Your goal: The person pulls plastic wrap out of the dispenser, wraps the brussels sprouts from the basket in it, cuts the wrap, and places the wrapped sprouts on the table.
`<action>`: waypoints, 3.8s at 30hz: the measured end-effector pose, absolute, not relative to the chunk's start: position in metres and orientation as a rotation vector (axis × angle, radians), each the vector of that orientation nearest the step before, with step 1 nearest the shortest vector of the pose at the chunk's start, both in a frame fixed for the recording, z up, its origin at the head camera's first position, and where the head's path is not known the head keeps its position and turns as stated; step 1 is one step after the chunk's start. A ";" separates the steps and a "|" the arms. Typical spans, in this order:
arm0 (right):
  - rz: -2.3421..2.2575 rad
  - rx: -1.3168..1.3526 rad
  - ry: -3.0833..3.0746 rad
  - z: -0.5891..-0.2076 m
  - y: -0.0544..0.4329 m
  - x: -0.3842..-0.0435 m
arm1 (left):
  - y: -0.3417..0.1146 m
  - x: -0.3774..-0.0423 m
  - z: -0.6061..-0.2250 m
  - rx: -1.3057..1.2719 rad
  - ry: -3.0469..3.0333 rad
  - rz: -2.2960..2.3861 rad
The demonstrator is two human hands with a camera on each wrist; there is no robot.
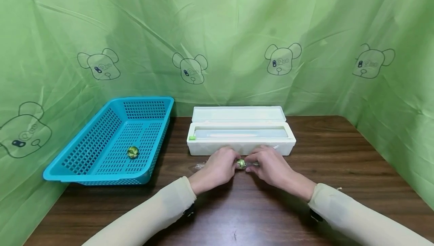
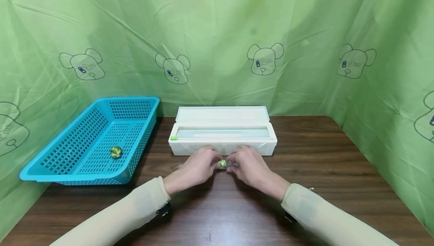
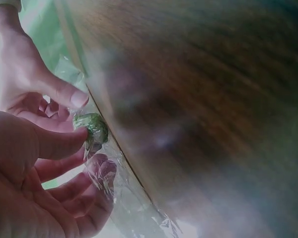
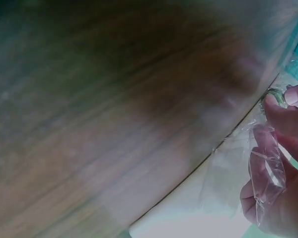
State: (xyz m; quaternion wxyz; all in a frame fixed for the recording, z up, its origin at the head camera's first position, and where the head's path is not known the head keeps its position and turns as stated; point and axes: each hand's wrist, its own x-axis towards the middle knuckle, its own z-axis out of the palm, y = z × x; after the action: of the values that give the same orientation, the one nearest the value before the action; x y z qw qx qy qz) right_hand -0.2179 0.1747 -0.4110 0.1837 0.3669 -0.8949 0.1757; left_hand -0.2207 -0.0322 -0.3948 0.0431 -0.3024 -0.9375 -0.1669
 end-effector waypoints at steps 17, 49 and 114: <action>0.565 1.103 -2.663 -0.409 0.184 -0.221 | -0.038 -0.228 -0.398 -0.921 -2.889 -0.772; 0.749 1.139 -2.649 -0.409 0.177 -0.227 | -0.039 -0.229 -0.395 -0.937 -2.884 -0.730; 0.962 1.549 -2.824 -0.331 0.024 -0.323 | -0.125 -0.242 -0.389 0.122 -2.428 -1.709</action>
State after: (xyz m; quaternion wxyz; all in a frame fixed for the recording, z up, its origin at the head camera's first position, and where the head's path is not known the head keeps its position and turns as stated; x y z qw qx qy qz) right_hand -0.3235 0.0238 -0.3315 -0.1098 0.4580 -0.8351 0.2843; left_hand -0.2425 -0.1252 -0.3891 0.0849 0.0409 -0.8141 -0.5731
